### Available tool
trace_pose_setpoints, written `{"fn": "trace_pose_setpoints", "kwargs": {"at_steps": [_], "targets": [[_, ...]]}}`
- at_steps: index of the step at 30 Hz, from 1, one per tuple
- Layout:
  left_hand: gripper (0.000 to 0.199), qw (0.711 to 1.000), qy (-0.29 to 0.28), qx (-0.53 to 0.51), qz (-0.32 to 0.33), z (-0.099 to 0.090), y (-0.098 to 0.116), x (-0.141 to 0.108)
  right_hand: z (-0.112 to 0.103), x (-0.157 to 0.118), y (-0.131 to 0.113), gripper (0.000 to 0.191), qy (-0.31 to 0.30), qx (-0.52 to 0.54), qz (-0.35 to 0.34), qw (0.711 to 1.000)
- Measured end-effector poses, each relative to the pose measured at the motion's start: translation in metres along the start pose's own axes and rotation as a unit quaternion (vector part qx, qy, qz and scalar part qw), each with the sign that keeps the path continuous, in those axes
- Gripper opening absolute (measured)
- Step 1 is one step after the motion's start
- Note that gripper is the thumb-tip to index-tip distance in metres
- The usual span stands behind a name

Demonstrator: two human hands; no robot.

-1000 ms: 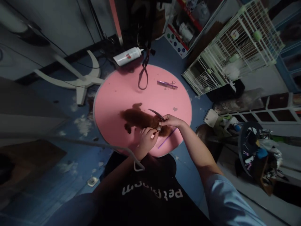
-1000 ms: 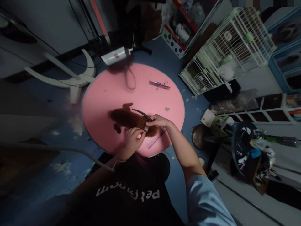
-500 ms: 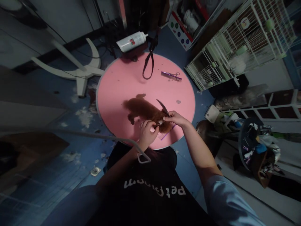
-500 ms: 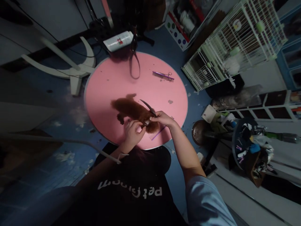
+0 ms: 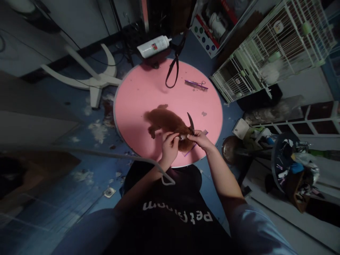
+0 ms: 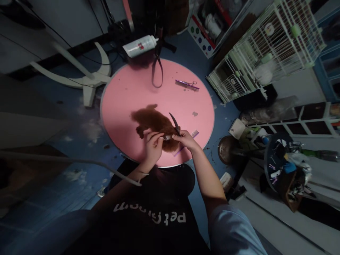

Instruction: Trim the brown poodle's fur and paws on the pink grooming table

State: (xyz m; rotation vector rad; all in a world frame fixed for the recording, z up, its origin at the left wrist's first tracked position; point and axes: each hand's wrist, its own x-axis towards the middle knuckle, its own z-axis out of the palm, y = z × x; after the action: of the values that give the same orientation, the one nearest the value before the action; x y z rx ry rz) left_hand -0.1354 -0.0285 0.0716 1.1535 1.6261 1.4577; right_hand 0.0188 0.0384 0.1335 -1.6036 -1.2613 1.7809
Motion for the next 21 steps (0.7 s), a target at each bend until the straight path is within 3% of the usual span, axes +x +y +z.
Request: {"fn": "trace_pose_setpoints", "kwargs": {"at_steps": [4,8,21], "targets": [[0.026,0.992,-0.013,-0.071,-0.103,0.014,-0.004,-0.009,0.006,-0.008,0.009,0.036,0.035,0.024,0.001,0.999],[0.021,0.974,-0.009,-0.137,-0.179,0.016,-0.005,-0.010,0.010,-0.015,0.015,0.035,0.041,0.037,0.001,0.998],[0.016,0.978,-0.010,-0.106,-0.179,0.012,-0.007,-0.008,0.020,-0.024,0.030,0.038,0.086,0.020,-0.017,0.996]]}}
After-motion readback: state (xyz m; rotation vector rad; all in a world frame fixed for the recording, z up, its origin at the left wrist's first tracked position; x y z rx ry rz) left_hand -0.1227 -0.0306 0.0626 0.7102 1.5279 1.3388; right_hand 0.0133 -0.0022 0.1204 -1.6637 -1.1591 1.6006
